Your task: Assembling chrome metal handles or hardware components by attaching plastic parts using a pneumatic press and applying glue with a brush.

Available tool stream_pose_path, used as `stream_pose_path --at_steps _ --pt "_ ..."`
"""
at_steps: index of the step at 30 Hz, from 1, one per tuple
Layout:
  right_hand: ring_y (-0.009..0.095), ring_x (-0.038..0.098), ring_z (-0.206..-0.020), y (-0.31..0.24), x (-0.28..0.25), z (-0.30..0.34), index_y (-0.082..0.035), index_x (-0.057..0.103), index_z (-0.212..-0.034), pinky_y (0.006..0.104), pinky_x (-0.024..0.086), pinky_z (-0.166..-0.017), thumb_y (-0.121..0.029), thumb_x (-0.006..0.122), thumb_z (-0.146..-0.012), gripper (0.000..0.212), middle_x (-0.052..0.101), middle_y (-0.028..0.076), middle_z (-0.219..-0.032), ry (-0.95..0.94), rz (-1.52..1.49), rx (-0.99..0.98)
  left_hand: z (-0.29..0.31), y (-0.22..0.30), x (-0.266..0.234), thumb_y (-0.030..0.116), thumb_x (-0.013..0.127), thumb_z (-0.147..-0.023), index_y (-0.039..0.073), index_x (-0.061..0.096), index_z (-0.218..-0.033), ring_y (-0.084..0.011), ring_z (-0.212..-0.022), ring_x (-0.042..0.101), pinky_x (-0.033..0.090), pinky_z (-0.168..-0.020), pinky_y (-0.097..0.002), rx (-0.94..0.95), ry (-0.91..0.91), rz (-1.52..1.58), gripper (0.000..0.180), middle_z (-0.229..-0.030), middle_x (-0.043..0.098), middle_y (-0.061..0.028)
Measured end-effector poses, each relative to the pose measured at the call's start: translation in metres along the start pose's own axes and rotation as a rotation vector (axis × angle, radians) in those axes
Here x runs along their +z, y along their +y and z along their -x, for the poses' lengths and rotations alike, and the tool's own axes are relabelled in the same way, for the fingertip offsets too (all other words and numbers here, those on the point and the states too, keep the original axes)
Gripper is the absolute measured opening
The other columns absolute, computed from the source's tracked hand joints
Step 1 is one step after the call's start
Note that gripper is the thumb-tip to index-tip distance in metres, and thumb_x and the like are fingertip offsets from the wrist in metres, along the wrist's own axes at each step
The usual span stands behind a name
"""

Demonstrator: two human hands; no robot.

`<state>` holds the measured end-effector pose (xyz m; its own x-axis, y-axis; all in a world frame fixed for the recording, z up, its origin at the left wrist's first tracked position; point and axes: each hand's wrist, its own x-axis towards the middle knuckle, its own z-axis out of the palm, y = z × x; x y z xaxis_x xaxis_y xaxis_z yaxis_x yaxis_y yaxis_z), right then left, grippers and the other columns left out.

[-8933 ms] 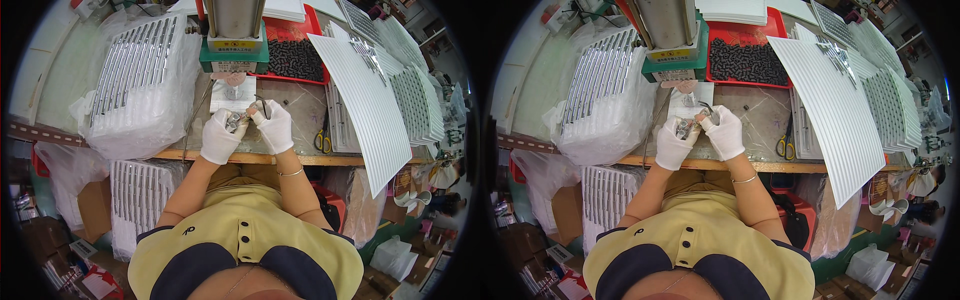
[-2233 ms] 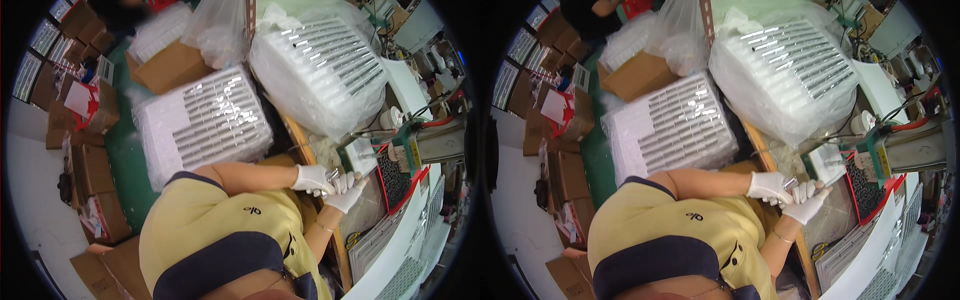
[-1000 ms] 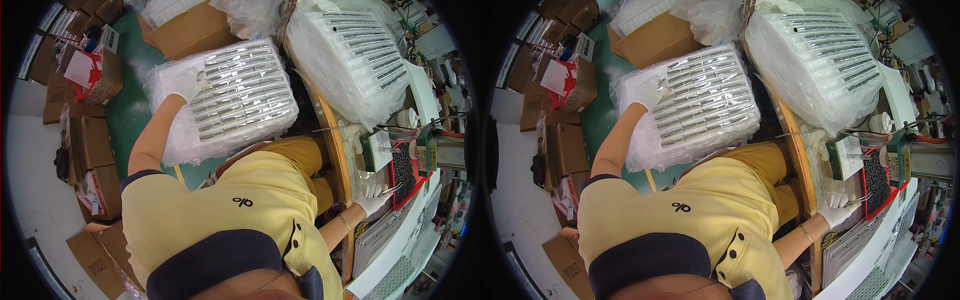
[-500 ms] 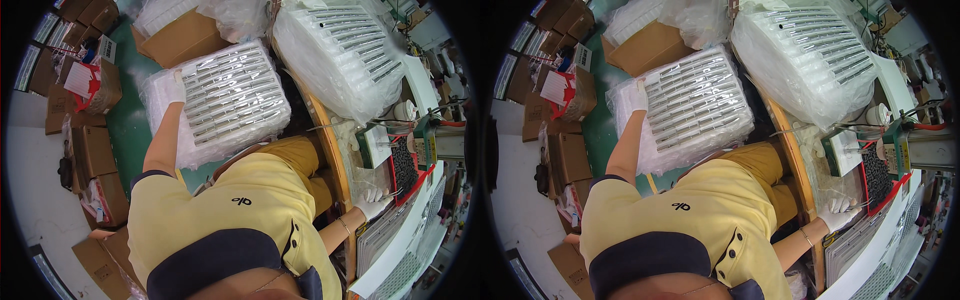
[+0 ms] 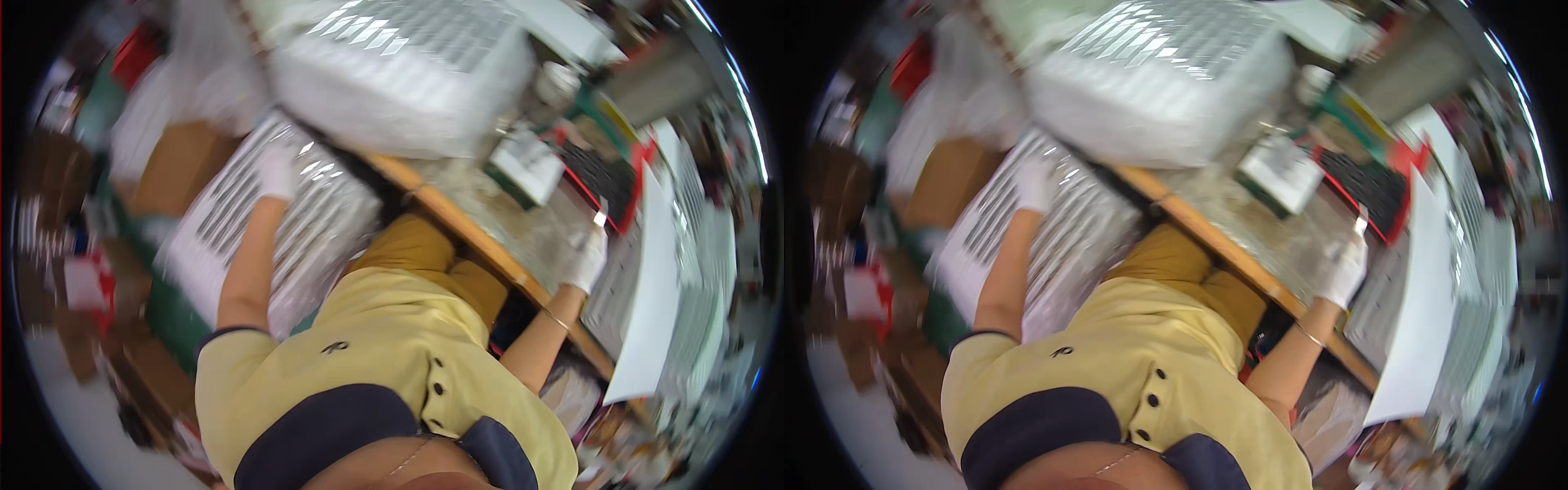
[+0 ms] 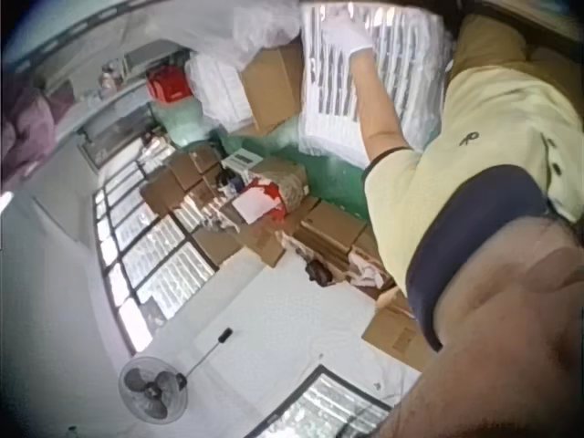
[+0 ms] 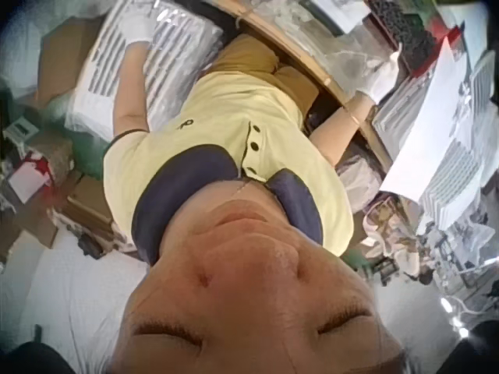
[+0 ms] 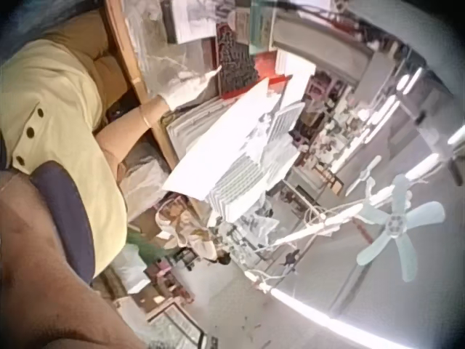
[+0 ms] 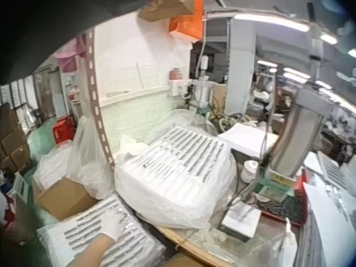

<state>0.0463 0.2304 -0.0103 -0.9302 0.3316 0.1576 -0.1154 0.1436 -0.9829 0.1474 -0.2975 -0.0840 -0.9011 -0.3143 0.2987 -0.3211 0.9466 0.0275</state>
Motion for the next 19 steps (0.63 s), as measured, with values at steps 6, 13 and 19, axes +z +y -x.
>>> stream_pose_path --at_steps 6,13,19 --pt "0.014 0.058 -0.065 -0.006 -0.027 -0.036 -0.003 0.057 -0.108 0.0285 0.046 -0.063 -0.010 0.051 -0.090 0.020 0.060 0.007 -0.078 0.041 0.432 0.108 0.003 0.000 0.002 0.008 0.061 -0.072 0.006 0.069 -0.091 -0.0305 -0.092 0.057 0.046 -0.081 -0.0404 0.065 0.020 0.053 0.020 -0.096 0.063 -0.0123" --pt "0.033 0.061 -0.093 -0.020 -0.006 -0.099 -0.015 0.066 -0.100 0.0436 0.048 -0.079 -0.031 0.054 -0.085 0.025 0.065 0.014 -0.098 0.038 1.176 -0.017 -0.045 0.050 -0.054 0.001 0.059 -0.077 0.000 0.065 -0.099 -0.0289 -0.095 0.057 0.044 -0.087 -0.0354 -0.136 0.539 0.428 0.023 -0.102 0.062 -0.0144" --pt "0.030 0.063 -0.094 -0.022 0.006 -0.122 -0.015 0.066 -0.097 0.0420 0.049 -0.078 -0.038 0.057 -0.084 0.028 0.065 0.010 -0.099 -0.135 1.349 0.164 -0.173 0.111 -0.101 0.007 0.062 -0.080 0.001 0.060 -0.111 -0.0242 -0.106 0.055 0.040 -0.095 -0.0355 0.320 0.251 0.351 0.032 -0.115 0.059 -0.0136"
